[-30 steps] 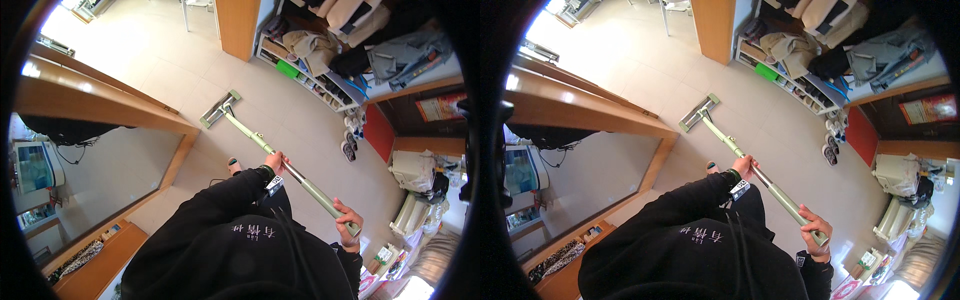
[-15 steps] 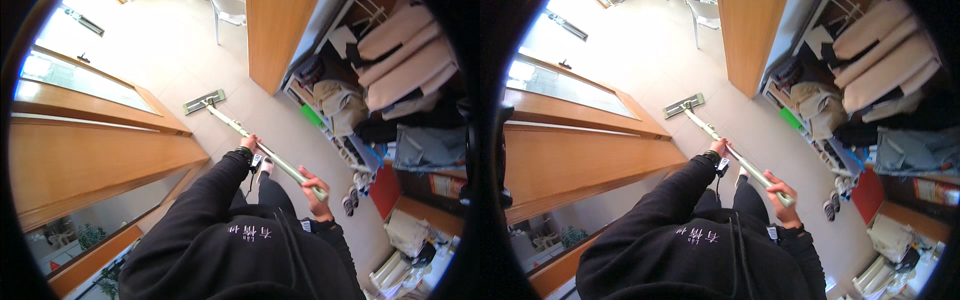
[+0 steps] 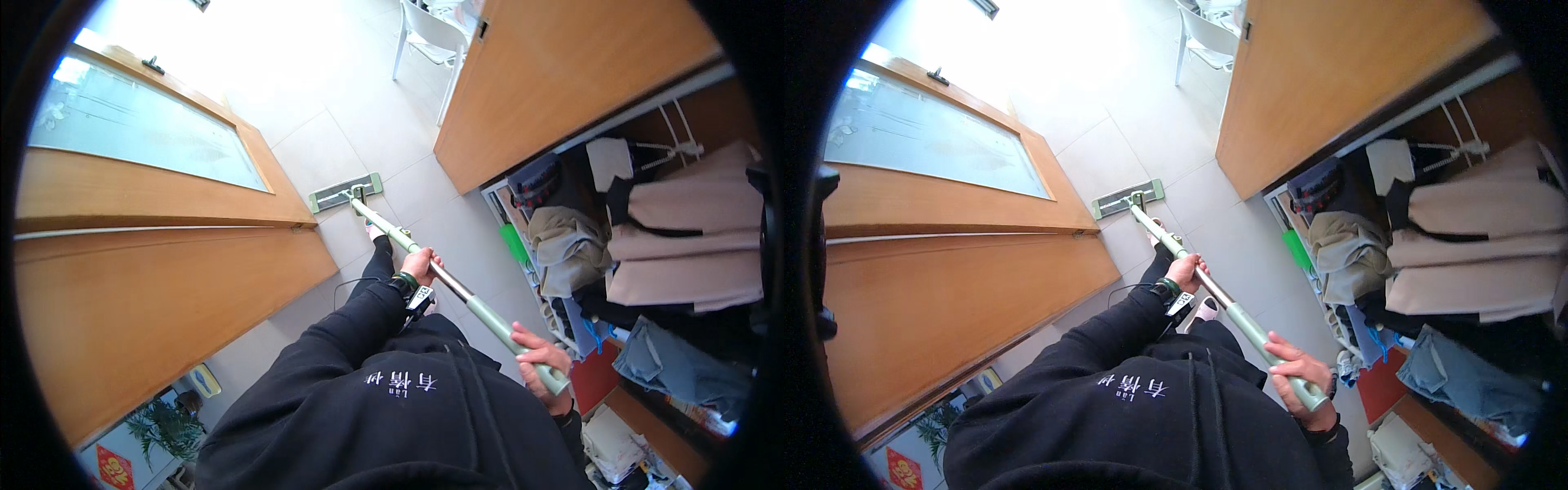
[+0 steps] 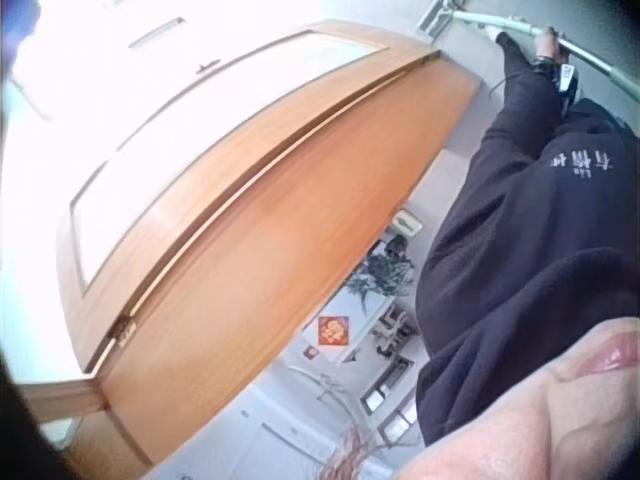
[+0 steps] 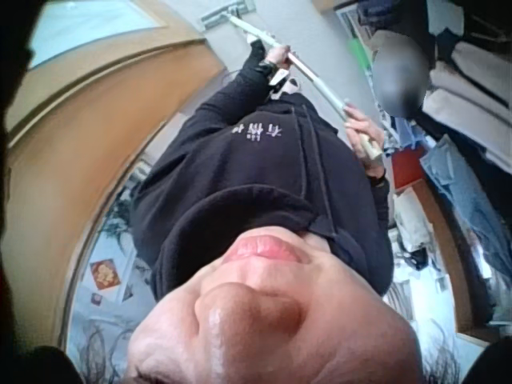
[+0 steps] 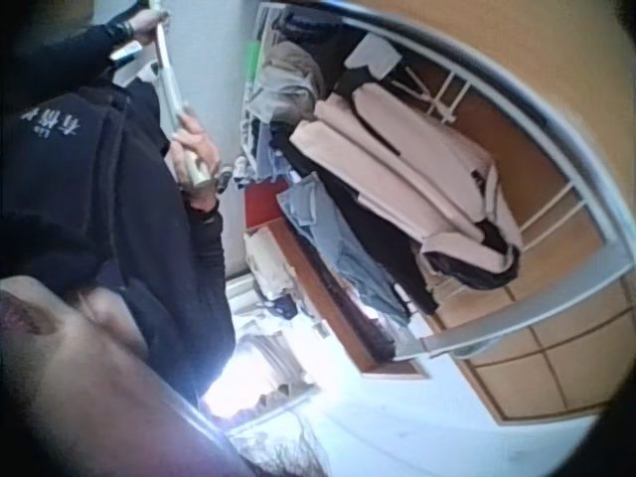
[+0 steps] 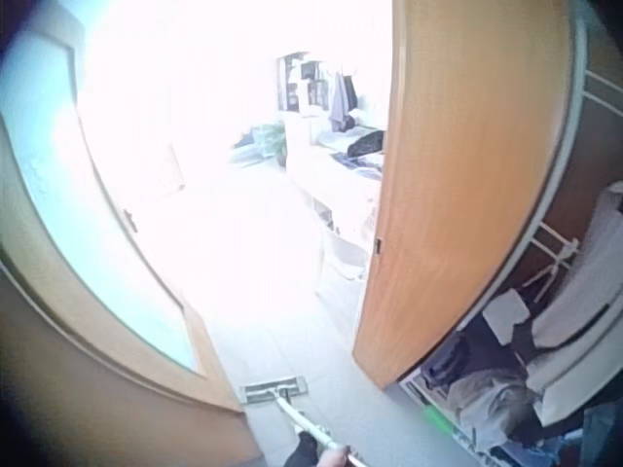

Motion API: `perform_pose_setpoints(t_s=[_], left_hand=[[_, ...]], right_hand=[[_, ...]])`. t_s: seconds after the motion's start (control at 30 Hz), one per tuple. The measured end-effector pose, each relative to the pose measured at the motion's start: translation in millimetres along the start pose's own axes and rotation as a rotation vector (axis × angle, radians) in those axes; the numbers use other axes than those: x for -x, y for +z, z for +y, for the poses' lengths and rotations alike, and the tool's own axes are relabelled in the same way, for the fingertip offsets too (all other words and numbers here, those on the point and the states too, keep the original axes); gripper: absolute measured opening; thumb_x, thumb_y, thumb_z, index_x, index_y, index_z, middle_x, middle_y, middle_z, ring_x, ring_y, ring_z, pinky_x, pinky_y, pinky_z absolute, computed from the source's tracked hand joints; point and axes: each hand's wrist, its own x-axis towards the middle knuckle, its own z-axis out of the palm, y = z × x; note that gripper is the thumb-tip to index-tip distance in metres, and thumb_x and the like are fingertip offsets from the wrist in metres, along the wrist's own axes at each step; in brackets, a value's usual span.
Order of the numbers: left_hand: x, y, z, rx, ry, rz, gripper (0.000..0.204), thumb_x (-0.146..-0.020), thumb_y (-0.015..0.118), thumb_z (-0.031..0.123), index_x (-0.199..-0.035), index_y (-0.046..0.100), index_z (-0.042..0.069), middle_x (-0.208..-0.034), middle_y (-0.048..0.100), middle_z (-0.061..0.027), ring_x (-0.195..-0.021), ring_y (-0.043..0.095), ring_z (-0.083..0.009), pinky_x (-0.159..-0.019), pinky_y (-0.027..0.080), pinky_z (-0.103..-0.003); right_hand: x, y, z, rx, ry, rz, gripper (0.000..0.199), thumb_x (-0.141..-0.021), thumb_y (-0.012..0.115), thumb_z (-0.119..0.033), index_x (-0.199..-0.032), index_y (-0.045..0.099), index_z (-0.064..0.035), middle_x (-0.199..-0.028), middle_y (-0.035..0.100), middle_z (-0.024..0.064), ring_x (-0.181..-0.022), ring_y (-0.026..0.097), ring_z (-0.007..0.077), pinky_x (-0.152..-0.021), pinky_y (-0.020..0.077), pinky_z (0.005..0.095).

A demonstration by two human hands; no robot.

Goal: The person mops the tiled floor of a home using a flat mop. They move the mop back and forth across the living area, around furniture, and into a sunlit balcony area, covering multiple rooms in sequence.

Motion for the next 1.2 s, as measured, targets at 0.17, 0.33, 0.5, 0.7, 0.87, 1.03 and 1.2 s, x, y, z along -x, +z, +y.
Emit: perform_pose_setpoints(t_s=[0.17,0.33,0.5,0.7,0.87,1.03,1.2], left_hand=[[-52,24,94,0.026,0.045,0.066,0.005,-0.094,0.048,0.006,-0.091,0.046,0.003,-0.073,0.047,-0.0049,-0.061,0.051,-0.0185,-0.057,0.051,-0.037],[-102,43,244,-0.041,0.090,0.086,0.007,-0.094,0.048,0.008,-0.089,0.047,0.003,-0.072,0.049,-0.0049,-0.060,0.054,-0.0182,-0.058,0.053,-0.037],[-148,67,385,-0.008,0.118,0.102,0.005,-0.092,0.049,0.004,-0.089,0.045,0.001,-0.073,0.048,-0.0076,-0.060,0.054,-0.0210,-0.058,0.053,-0.040],[-185,94,499,-0.015,0.086,0.088,0.005,-0.090,0.047,0.004,-0.093,0.046,-0.001,-0.074,0.052,-0.0083,-0.062,0.057,-0.0210,-0.061,0.055,-0.039],[-221,125,581,0.008,0.105,0.084,0.020,-0.088,0.043,0.004,-0.105,0.048,-0.007,-0.077,0.056,-0.0129,-0.064,0.062,-0.0231,-0.062,0.059,-0.039],[-246,153,694,0.081,0.154,0.105,0.008,-0.091,0.050,0.007,-0.092,0.047,0.000,-0.072,0.054,-0.0083,-0.064,0.057,-0.0216,-0.062,0.055,-0.037],[-264,185,807,0.216,0.205,0.061,0.008,-0.092,0.050,0.008,-0.090,0.049,0.001,-0.071,0.054,-0.0071,-0.066,0.058,-0.0215,-0.065,0.055,-0.037]], right_hand=[[-97,24,11,0.029,0.068,0.032,0.003,-0.084,0.066,-0.003,-0.086,0.064,-0.0039,-0.117,0.066,0.0231,-0.122,0.057,0.0387,-0.101,0.0460,0.0438],[-243,67,25,-0.013,0.085,0.007,0.002,-0.087,0.064,-0.005,-0.088,0.063,-0.0047,-0.119,0.065,0.0223,-0.124,0.056,0.0369,-0.102,0.0446,0.0432],[-390,102,28,0.004,0.045,-0.013,0.003,-0.089,0.062,-0.006,-0.091,0.063,-0.0043,-0.121,0.064,0.0222,-0.125,0.055,0.0367,-0.103,0.0438,0.0423],[-521,121,19,-0.121,0.049,-0.011,0.006,-0.089,0.061,-0.002,-0.094,0.064,-0.0012,-0.124,0.062,0.0242,-0.127,0.052,0.0387,-0.107,0.0393,0.0467],[-625,129,27,-0.225,0.057,-0.002,0.006,-0.090,0.060,-0.003,-0.094,0.064,-0.0006,-0.125,0.061,0.0249,-0.129,0.050,0.0401,-0.109,0.0360,0.0492],[-761,138,22,-0.105,0.061,-0.137,0.006,-0.090,0.062,-0.005,-0.093,0.064,-0.0011,-0.123,0.063,0.0233,-0.128,0.051,0.0388,-0.108,0.0382,0.0456],[-911,152,-6,-0.075,0.012,-0.261,0.005,-0.090,0.061,-0.004,-0.093,0.063,-0.0011,-0.121,0.064,0.0235,-0.126,0.053,0.0393,-0.106,0.0406,0.0451]])
